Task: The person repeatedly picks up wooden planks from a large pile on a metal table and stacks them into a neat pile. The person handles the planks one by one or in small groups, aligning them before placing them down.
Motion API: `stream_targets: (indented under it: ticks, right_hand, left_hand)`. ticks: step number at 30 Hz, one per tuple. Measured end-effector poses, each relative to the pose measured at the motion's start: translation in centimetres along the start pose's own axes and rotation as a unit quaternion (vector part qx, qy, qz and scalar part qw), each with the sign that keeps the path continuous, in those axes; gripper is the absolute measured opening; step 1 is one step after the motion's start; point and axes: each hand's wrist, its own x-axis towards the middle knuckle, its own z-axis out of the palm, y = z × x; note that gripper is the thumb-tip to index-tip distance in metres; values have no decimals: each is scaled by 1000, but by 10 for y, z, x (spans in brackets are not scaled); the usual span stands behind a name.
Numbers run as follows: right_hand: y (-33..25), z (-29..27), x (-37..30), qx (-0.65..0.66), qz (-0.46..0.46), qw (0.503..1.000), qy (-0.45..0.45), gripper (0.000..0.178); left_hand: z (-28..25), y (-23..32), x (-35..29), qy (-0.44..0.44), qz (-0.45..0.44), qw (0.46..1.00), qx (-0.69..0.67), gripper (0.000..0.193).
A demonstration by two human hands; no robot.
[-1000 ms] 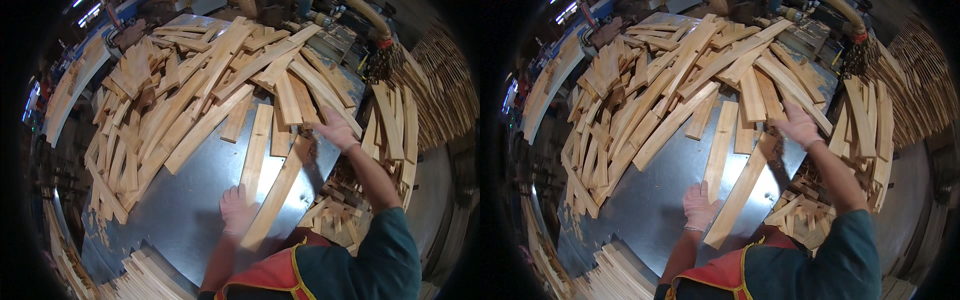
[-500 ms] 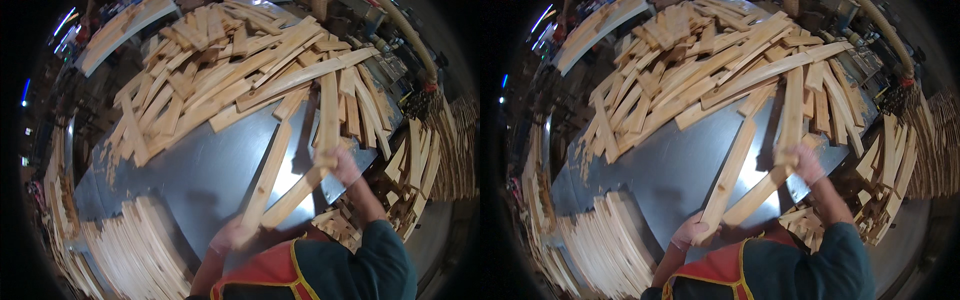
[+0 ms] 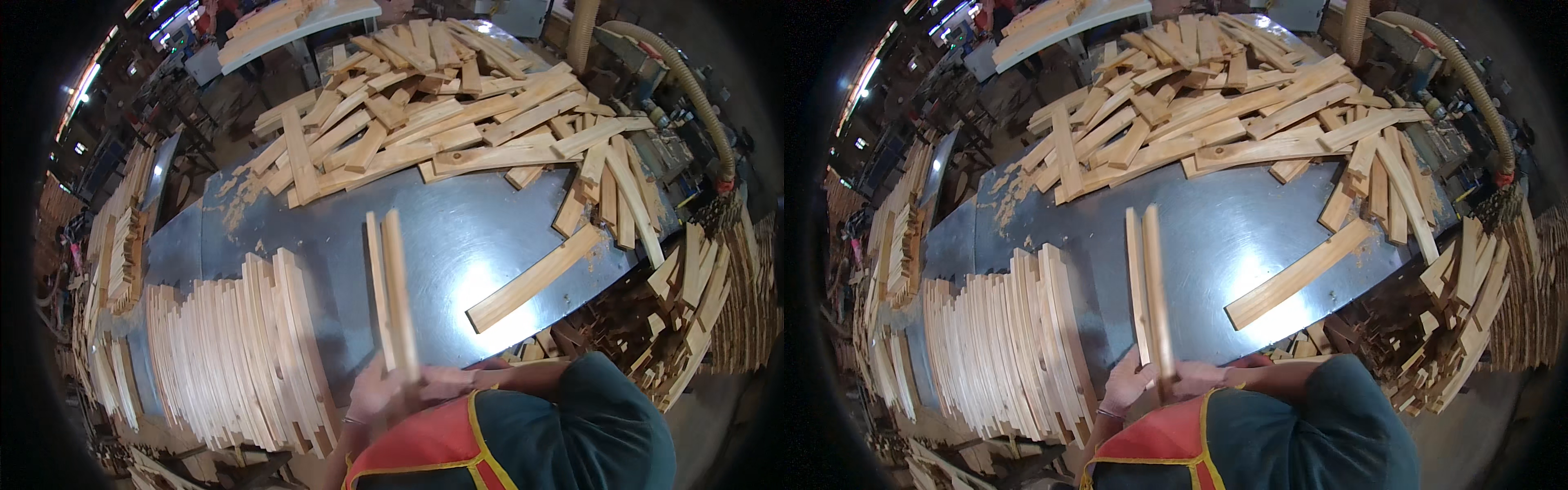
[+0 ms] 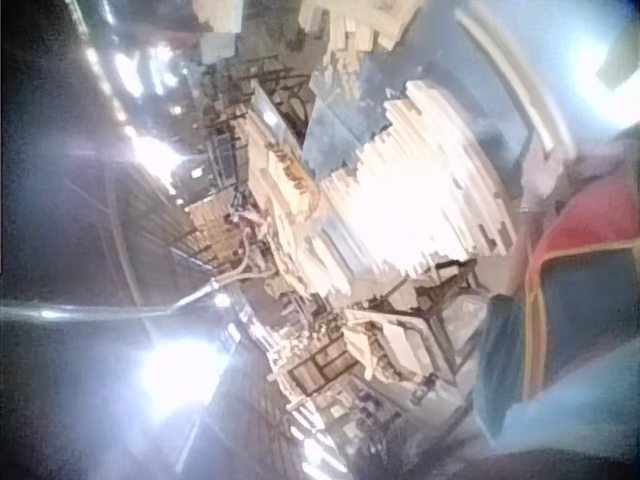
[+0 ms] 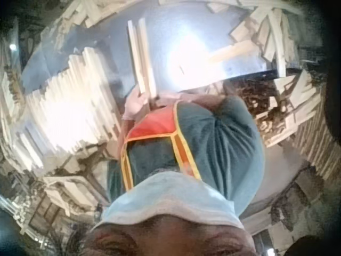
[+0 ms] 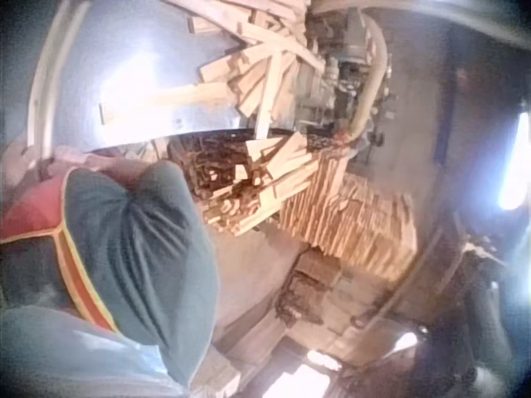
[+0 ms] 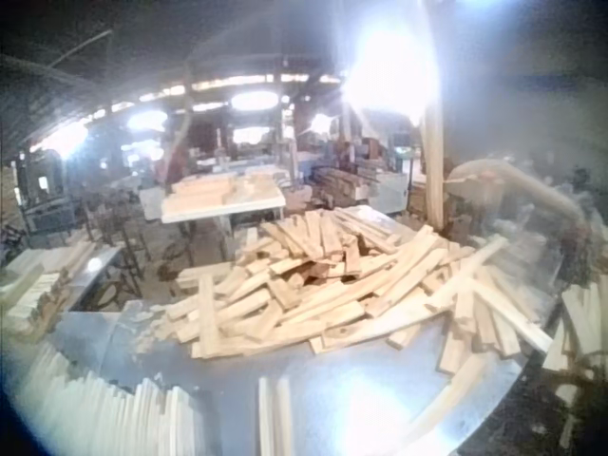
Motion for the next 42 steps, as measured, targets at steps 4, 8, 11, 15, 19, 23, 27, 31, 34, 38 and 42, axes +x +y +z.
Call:
stream_targets:
  ticks: [4,8,11,15,19,23,27,31,34,38,42]
  right_hand:
    - [45,46,74,-189,-49,967,-165,52]
    - [-16,-37,45,-134,-113,982,-75,57]
    - [-51,-146,-37,-238,-18,969,65,66]
    - [39,-249,-118,-579,11,804,138,64]
    - [44,-276,-90,-585,12,806,93,63]
    - [21,-278,-29,-484,-95,861,121,58]
    - [-35,-376,18,-241,82,882,396,65]
    - [49,-453,40,-80,58,620,778,61]
    - [64,-452,56,143,74,618,770,53]
    - [42,-415,76,499,-1,742,448,42]
    - [-19,-357,75,490,-88,804,325,47]
  left_hand:
    - [16,10,30,167,-107,972,128,59]
    - [13,-25,16,276,-28,957,90,46]
    - [15,-75,-7,320,-99,862,380,54]
    - [2,-113,-14,397,-87,816,410,73]
    - [7,-51,25,351,48,840,411,92]
    - [64,38,106,241,280,885,284,98]
    - [85,135,144,9,264,880,394,94]
    - [103,123,166,52,346,843,408,88]
    - [106,109,160,-17,288,877,385,83]
    - [87,101,120,-61,131,935,324,85]
    - [49,62,79,-66,-23,960,271,78]
